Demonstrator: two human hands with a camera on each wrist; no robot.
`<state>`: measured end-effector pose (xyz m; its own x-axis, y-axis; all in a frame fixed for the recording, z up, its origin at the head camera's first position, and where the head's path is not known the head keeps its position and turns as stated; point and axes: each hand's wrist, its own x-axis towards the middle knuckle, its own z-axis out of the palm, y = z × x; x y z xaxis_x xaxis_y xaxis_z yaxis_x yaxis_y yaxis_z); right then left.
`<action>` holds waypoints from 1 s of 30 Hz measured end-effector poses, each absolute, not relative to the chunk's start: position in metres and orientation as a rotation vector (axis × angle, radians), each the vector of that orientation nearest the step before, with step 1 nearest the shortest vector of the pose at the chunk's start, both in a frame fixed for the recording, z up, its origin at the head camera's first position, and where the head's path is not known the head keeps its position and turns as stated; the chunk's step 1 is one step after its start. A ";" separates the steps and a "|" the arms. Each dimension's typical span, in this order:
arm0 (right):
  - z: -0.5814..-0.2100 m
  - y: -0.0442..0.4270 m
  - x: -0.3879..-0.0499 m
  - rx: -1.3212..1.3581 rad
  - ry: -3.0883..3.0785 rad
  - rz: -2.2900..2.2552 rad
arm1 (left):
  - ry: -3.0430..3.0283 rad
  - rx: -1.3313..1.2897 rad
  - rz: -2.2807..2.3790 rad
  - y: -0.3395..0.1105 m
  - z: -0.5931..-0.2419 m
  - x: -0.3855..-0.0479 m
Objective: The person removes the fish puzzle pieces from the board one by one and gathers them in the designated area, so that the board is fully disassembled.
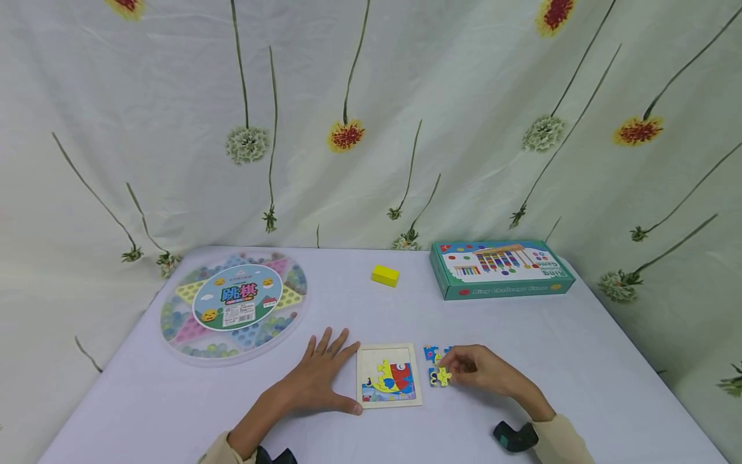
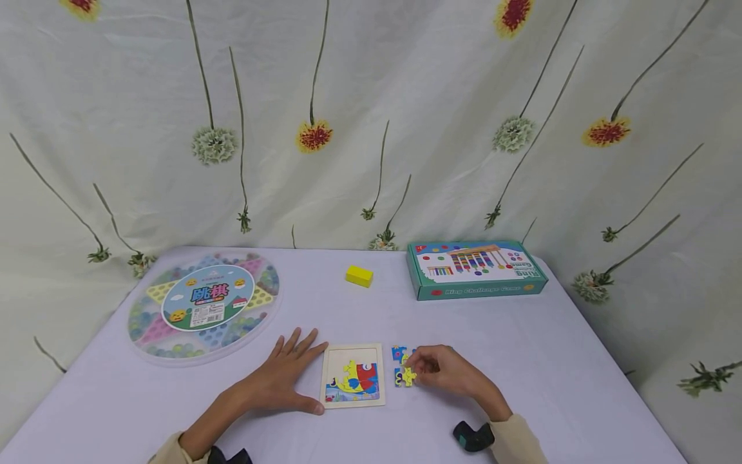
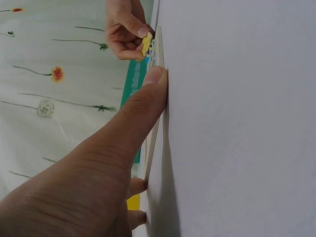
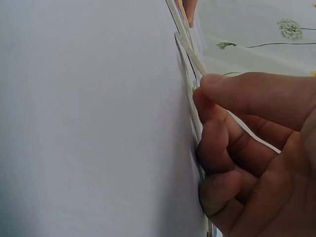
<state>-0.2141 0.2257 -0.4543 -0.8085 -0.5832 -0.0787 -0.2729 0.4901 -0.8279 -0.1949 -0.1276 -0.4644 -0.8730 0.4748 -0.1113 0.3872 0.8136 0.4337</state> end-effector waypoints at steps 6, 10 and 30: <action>-0.455 0.225 -0.215 -0.681 2.403 -1.213 | 2.782 0.664 0.603 -0.127 -0.464 -0.195; -0.454 0.225 -0.215 -0.678 2.404 -1.210 | 2.779 0.661 0.601 -0.127 -0.464 -0.196; -0.454 0.223 -0.215 -0.714 2.459 -1.152 | 2.788 0.676 0.607 -0.126 -0.463 -0.195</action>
